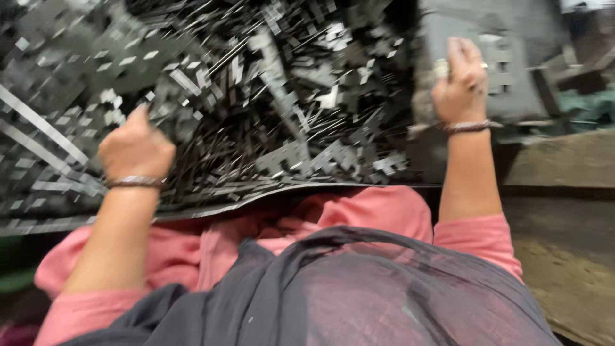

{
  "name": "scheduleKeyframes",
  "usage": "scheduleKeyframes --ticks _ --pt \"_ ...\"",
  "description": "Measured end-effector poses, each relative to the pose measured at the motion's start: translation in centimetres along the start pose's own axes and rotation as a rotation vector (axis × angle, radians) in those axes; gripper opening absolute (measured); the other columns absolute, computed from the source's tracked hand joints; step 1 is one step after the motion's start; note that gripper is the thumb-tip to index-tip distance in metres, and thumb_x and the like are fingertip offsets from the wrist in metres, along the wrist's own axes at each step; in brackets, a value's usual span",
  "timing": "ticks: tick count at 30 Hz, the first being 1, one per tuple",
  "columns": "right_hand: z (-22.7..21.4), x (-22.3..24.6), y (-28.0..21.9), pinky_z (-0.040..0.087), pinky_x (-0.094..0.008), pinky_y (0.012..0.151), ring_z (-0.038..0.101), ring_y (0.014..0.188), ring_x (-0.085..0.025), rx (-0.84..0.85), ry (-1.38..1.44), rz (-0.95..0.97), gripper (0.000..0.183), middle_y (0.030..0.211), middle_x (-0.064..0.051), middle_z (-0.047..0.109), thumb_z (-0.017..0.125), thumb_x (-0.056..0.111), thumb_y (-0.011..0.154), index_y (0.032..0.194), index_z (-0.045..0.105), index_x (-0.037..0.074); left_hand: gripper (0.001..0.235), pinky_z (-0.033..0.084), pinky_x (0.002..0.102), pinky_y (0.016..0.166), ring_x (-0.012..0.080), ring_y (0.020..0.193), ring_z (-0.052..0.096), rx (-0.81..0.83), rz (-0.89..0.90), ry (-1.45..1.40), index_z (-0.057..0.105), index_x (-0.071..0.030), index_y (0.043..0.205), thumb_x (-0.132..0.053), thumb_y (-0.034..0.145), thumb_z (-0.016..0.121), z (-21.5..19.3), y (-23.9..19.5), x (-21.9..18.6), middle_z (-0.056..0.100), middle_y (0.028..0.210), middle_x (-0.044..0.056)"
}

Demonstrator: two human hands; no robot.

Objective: The person sorts through a bin of metal hinge components by hand, picking up individual pieces, turning them over, and placing them into a separate pile on a padded surface.

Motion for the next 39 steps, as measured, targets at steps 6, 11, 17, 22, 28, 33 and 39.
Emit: scheduleKeyframes --ticks 6,11,17,22,28,33,39 --pt "8.9 20.8 -2.1 0.053 -0.044 0.095 0.063 0.112 -0.038 0.519 0.465 -0.279 0.05 0.124 -0.017 0.065 0.08 0.012 0.081 0.129 0.066 0.004 0.026 0.055 0.053 0.067 0.0424 0.076 0.07 0.246 0.071 -0.195 0.071 -0.012 0.112 -0.022 0.089 0.071 -0.8 -0.3 -7.0 0.073 0.082 0.022" --pt "11.7 26.4 -4.4 0.044 -0.051 0.084 0.055 0.109 -0.038 0.616 0.108 -0.447 0.059 0.109 -0.012 0.065 0.086 0.022 0.068 0.122 0.069 0.006 0.016 0.058 0.048 0.077 0.0396 0.088 0.072 -0.041 0.232 -0.479 0.074 -0.013 0.1 -0.013 0.084 0.073 -1.6 -2.0 -5.5 0.075 0.098 0.016" --pt "12.9 23.4 -5.4 0.045 -0.05 0.088 0.057 0.107 -0.037 0.69 0.264 -0.406 0.043 0.107 -0.014 0.065 0.089 0.023 0.062 0.097 0.07 0.007 0.017 0.06 0.042 0.075 0.0337 0.083 0.075 -0.069 -0.034 -0.792 0.076 -0.01 0.108 -0.013 0.092 0.075 -2.8 -2.2 -0.5 0.076 0.094 0.014" --pt "11.3 20.5 -6.0 0.063 -0.035 0.08 0.074 0.09 -0.021 0.656 1.159 0.411 0.03 0.099 -0.007 0.069 0.07 -0.009 0.085 0.11 0.058 0.003 0.021 0.059 0.044 0.074 0.0374 0.075 0.072 0.137 0.096 -0.262 0.083 -0.016 0.102 -0.013 0.081 0.08 -0.5 -2.8 1.3 0.074 0.082 0.019" --pt "9.6 20.9 -7.2 0.063 -0.03 0.079 0.075 0.09 -0.016 0.428 1.327 0.632 0.032 0.104 -0.007 0.071 0.065 -0.009 0.088 0.115 0.053 0.004 0.014 0.063 0.035 0.077 0.0238 0.082 0.077 0.094 -0.269 -0.893 0.079 -0.005 0.098 -0.008 0.086 0.085 0.6 -4.5 5.1 0.08 0.091 0.011" --pt "12.2 22.3 -9.0 0.056 -0.026 0.083 0.068 0.094 -0.012 0.344 1.009 0.404 0.033 0.105 -0.007 0.07 0.072 -0.008 0.09 0.118 0.057 0.001 0.05 0.061 0.036 0.098 0.0244 0.106 0.072 0.138 -0.24 -2.515 0.056 -0.002 0.14 0.021 0.095 0.058 -4.5 -5.2 4.7 0.068 0.115 0.016" --pt "13.0 21.9 -9.5 0.056 -0.024 0.081 0.068 0.09 -0.009 0.357 0.932 0.394 0.03 0.102 -0.004 0.071 0.072 -0.005 0.089 0.116 0.059 0.001 0.058 0.063 0.04 0.087 0.0239 0.11 0.072 0.075 -0.429 -1.698 0.065 -0.014 0.129 0.011 0.078 0.051 -4.5 -1.9 2.2 0.071 0.124 0.009"
Point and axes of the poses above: each hand's wrist, its own y-axis towards the middle knuckle, its own z-axis out of the palm, x = y × z, the point moved 2 cm from there along y, towards the middle knuckle
